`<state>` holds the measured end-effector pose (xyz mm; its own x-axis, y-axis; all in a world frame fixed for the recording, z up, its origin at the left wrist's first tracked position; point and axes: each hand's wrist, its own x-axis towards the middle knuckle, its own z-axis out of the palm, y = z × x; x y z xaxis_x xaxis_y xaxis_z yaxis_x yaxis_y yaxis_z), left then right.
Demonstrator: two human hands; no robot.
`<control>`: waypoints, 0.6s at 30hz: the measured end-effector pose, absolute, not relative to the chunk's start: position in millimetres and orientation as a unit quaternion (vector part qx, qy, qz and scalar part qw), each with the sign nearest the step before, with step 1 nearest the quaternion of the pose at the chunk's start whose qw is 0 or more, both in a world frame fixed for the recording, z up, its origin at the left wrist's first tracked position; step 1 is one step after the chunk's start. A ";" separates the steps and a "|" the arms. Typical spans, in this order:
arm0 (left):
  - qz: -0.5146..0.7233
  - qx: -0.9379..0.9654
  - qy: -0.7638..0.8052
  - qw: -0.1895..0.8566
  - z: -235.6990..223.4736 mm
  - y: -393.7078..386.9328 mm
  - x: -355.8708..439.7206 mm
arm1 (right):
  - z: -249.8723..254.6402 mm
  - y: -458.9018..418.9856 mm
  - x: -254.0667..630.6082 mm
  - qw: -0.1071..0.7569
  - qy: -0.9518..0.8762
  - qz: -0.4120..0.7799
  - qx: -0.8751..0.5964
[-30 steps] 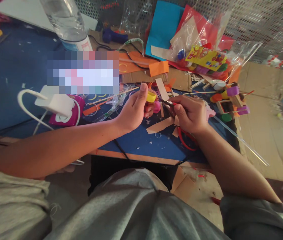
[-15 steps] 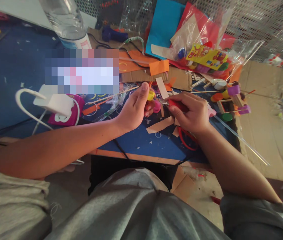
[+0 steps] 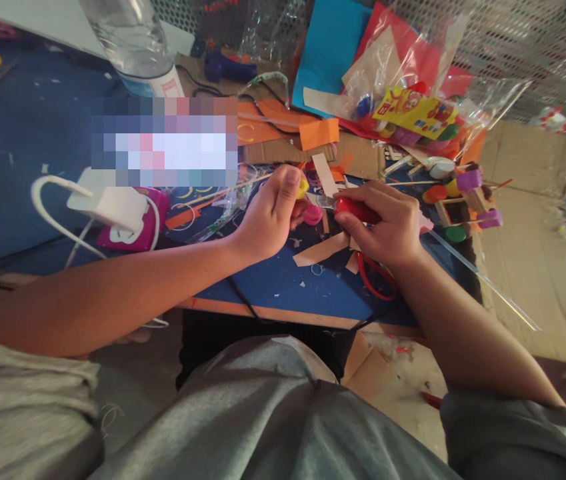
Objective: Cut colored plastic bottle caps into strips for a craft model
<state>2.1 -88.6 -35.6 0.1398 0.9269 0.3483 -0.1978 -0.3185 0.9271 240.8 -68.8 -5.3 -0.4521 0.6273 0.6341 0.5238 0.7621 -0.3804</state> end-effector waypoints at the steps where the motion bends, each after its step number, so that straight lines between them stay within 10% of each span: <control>1: 0.575 0.575 0.318 0.487 -35.5 -88.5 2.1 | -5.5 -68.7 240.9 0.402 -0.850 0.063 -0.335; 18: 0.562 0.591 0.296 0.496 -36.8 -89.9 -0.8 | -7.5 -68.6 241.2 0.386 -0.847 0.053 -0.363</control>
